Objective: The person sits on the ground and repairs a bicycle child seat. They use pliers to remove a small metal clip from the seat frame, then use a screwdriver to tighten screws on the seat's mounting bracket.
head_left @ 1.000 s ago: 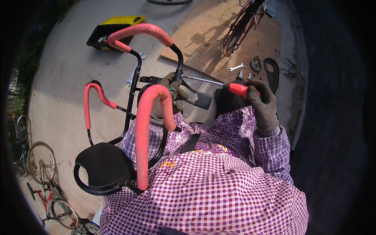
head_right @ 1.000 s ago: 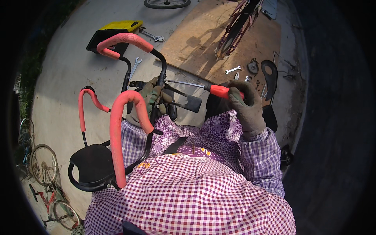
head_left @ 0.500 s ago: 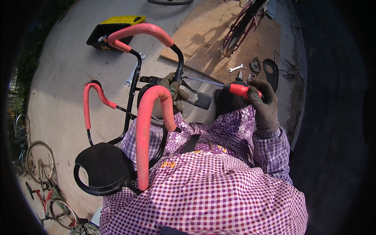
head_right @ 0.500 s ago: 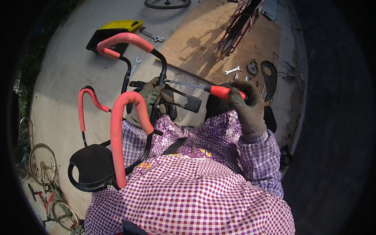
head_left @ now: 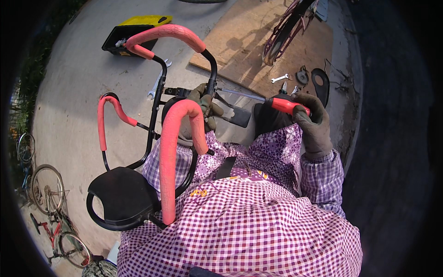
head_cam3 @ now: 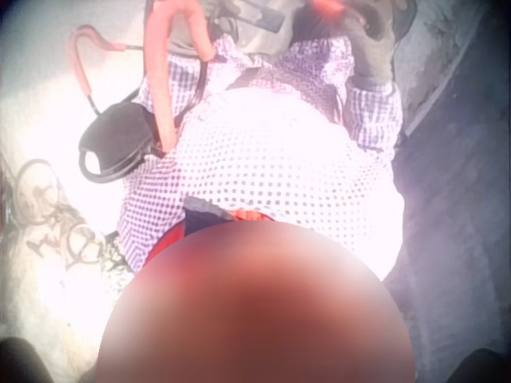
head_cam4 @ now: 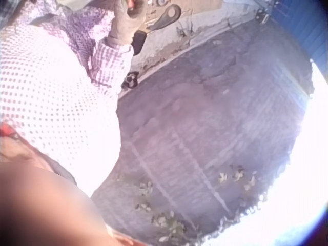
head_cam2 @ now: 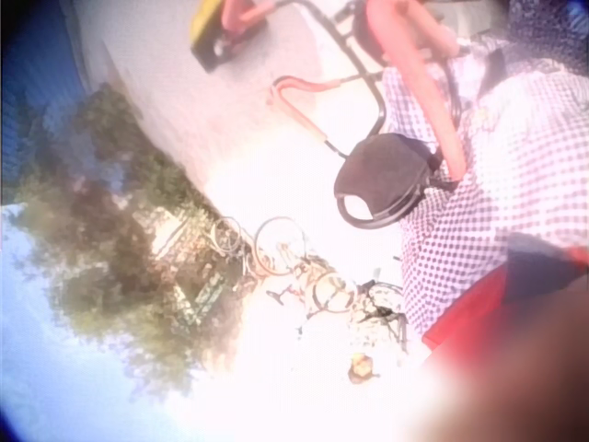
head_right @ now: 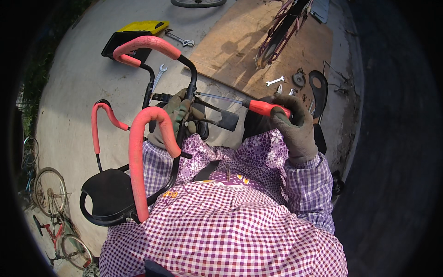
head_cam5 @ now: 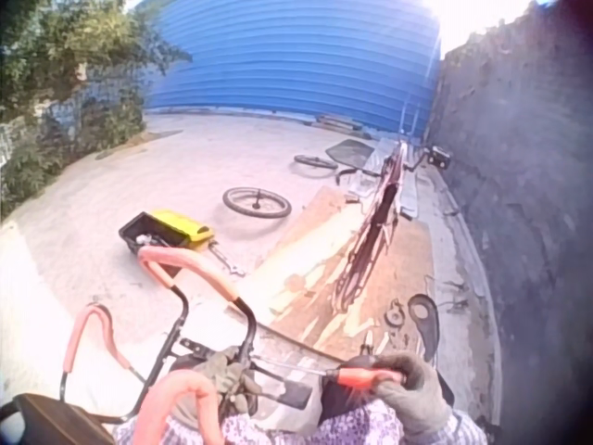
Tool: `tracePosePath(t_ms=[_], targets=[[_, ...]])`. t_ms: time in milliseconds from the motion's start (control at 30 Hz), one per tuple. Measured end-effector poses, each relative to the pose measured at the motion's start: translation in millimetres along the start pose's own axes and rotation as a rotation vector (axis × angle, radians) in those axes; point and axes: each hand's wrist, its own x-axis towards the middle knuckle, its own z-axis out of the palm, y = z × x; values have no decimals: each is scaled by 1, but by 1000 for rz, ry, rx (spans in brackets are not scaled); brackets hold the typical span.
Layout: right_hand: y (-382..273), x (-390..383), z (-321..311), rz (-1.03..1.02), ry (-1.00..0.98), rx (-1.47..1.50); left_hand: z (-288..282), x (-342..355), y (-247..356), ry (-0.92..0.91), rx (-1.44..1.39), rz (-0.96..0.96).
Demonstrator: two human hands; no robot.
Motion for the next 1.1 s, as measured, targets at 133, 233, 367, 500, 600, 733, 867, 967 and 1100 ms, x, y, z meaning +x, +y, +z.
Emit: tracePosePath(t_ms=[133,233,367,500,600,733,867,967,1100], targets=[[1,-2,8,-60,36,197,-7,5,-5,9,118,-8],[-4,3,10,9,11,182,-9,4,-4,-38,-37,-39],[-10,8,1,232,-24,30,-6,-2,-2,-31,19,11],[1,3,8,9,102,33,-1,-3,-1,-32,21,28],[8,2,13,-104,76,178,-2,-2,-2,-48,5,18],[9,9,8,14,67,53,-7,2,-2,-68,-12,4],[6,9,-6,276,-10,17,-8,3,-3,-92,-89,0],[13,6,-2,107,91,19,-7,2,-4,-88,-154,6],[19,6,7,-75,81,371,-5,-2,-3,-37,-38,5]])
